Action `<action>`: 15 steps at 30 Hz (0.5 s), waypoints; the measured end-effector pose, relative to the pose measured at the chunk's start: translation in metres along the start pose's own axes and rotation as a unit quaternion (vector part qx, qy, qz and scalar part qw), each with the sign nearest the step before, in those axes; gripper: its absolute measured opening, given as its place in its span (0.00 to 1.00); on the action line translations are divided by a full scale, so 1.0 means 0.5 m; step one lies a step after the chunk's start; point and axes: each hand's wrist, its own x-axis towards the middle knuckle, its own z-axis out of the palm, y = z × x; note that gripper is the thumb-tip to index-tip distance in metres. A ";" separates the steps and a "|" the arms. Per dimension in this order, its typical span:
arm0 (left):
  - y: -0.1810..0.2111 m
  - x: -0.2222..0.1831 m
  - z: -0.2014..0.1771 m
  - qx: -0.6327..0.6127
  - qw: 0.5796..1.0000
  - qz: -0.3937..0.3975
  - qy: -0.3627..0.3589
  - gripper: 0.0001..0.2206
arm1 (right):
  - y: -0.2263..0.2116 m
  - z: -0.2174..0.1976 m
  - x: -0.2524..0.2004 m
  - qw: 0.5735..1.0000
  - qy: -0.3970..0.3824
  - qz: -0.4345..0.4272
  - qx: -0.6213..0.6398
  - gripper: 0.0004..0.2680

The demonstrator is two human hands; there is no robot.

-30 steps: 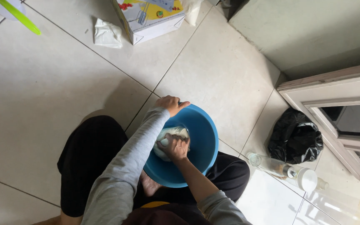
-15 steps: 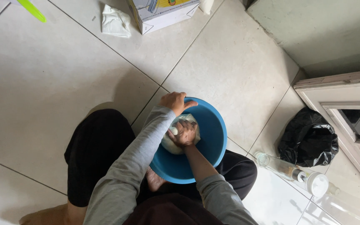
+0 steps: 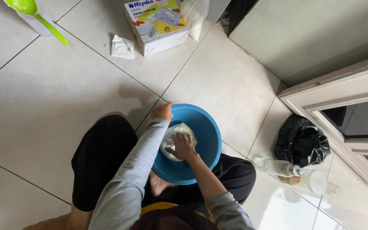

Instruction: The person is kneading a ball of dough in a blue plastic bowl while sitting on the floor.

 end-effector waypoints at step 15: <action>0.004 -0.084 -0.092 -0.042 0.998 -0.054 -0.013 0.10 | 0.051 -0.075 -0.131 0.937 0.192 -0.043 0.288 0.11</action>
